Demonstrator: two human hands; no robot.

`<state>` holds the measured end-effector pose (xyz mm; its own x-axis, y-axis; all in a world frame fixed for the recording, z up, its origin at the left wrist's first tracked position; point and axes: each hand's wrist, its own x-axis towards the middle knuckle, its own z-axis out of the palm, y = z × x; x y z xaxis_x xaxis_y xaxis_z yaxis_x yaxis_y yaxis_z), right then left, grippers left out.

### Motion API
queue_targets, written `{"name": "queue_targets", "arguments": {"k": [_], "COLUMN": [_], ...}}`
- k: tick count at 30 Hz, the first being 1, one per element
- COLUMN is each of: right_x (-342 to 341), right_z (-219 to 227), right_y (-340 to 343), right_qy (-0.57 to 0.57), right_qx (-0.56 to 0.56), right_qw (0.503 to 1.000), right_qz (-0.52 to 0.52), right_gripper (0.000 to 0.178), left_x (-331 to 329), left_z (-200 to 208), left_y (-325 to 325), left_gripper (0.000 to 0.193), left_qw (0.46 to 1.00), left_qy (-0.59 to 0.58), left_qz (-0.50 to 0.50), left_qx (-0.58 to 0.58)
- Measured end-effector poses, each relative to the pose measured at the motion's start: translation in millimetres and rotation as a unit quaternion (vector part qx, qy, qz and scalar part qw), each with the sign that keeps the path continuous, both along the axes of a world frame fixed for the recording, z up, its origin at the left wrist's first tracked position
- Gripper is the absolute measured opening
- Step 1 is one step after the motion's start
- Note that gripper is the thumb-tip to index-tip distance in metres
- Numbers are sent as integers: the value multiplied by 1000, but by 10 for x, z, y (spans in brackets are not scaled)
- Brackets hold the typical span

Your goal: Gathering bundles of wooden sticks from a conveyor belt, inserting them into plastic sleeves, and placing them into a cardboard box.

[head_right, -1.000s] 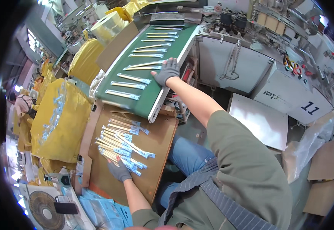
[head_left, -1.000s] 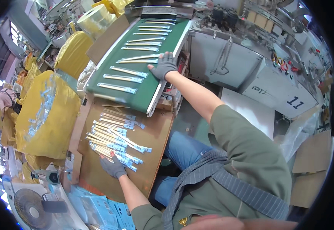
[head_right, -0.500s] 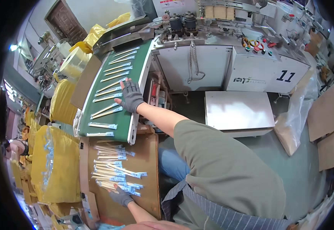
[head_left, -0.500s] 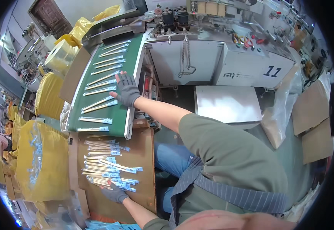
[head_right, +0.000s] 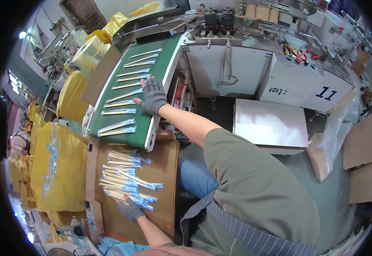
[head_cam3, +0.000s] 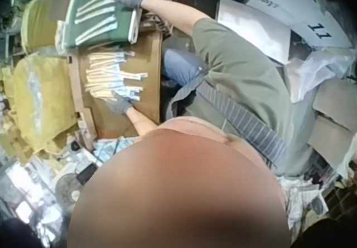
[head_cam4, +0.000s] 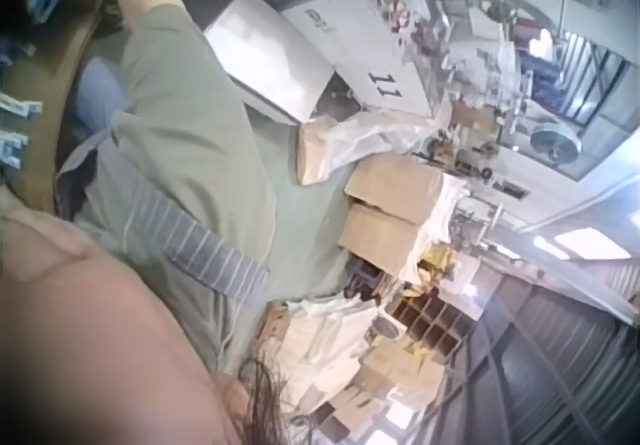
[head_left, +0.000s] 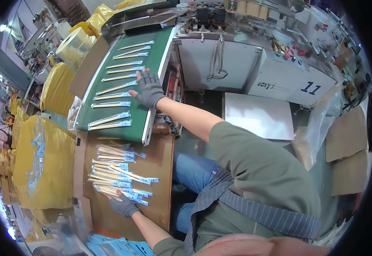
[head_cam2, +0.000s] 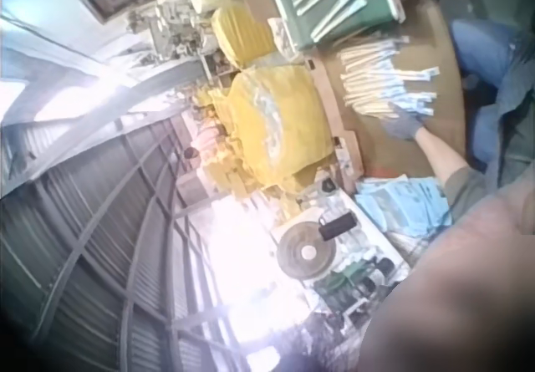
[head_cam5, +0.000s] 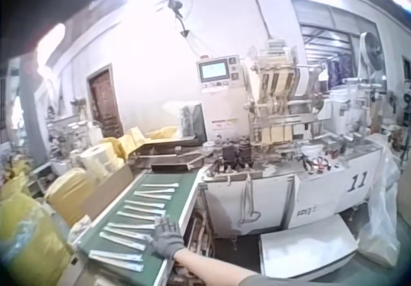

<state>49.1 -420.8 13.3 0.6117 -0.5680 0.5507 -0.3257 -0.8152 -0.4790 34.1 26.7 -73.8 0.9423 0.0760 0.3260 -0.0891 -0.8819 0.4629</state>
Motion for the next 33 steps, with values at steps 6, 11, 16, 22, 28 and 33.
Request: {"name": "queue_targets", "arguments": {"k": [6, 11, 16, 22, 28, 33], "right_x": [55, 442, 878, 1118, 656, 421], "right_z": [-6, 200, 385, 384, 240, 162], "right_y": [21, -739, -1583, -992, 729, 2065], "right_qy": [81, 140, 238, 287, 180, 233], "right_qx": [-10, 38, 36, -10, -165, -73], "right_qw": [996, 989, 964, 941, 875, 873], "right_qz": [34, -16, -115, 179, 418, 422], "right_gripper": [88, 86, 103, 87, 76, 87], "left_x": [-18, 43, -41, -32, 4, 48], "left_z": [52, -56, 11, -111, -17, -28], "left_y": [-14, -22, -23, 52, -27, 13], "left_gripper": [67, 66, 67, 64, 57, 54], "left_qw": [1000, 1000, 999, 999, 998, 998], "left_qy": [6, -12, 10, -25, -56, -56], "left_qz": [16, -10, 4, -17, -25, -18], "left_qx": [1, 3, -36, -31, 6, -30]}}
